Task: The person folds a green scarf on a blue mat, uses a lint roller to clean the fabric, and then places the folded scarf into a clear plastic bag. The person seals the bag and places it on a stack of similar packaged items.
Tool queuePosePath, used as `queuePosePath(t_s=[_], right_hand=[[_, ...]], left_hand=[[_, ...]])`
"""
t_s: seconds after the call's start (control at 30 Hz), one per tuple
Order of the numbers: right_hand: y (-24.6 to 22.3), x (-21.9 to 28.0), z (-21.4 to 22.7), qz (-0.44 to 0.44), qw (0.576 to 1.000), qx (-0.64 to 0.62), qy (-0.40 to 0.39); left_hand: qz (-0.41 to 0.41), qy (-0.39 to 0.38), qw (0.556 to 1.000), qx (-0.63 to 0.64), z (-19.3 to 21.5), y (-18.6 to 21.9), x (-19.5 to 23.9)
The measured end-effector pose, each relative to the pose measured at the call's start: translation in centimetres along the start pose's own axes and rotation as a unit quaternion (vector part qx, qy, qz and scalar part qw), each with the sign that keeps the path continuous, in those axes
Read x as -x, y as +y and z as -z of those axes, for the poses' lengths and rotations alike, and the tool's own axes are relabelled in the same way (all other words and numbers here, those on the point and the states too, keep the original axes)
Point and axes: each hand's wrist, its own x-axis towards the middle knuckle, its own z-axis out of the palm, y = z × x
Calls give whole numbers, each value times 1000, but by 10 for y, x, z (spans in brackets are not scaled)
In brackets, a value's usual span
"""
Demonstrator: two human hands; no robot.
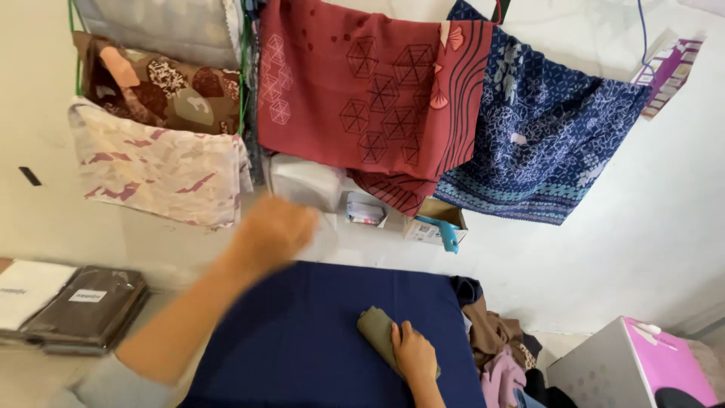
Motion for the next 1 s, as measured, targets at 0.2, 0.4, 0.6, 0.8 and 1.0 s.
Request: queuePosePath(t_s=[0.2, 0.4, 0.6, 0.8, 1.0], right_hand=[[-1, 0, 8, -2, 999, 12, -32], [-12, 13, 39, -5, 992, 37, -122], [-22, 53, 77, -6, 995, 19, -96], [-9, 70, 112, -44, 995, 34, -87], [-19, 56, 158, -71, 995, 0, -72]], left_hand=[[34, -138, 989, 48, 2, 118, 99], [203, -216, 948, 112, -29, 214, 220], [301, -186, 929, 108, -27, 239, 252], [321, -427, 814, 227, -6, 241, 249], [320, -536, 736, 263, -7, 244, 217]])
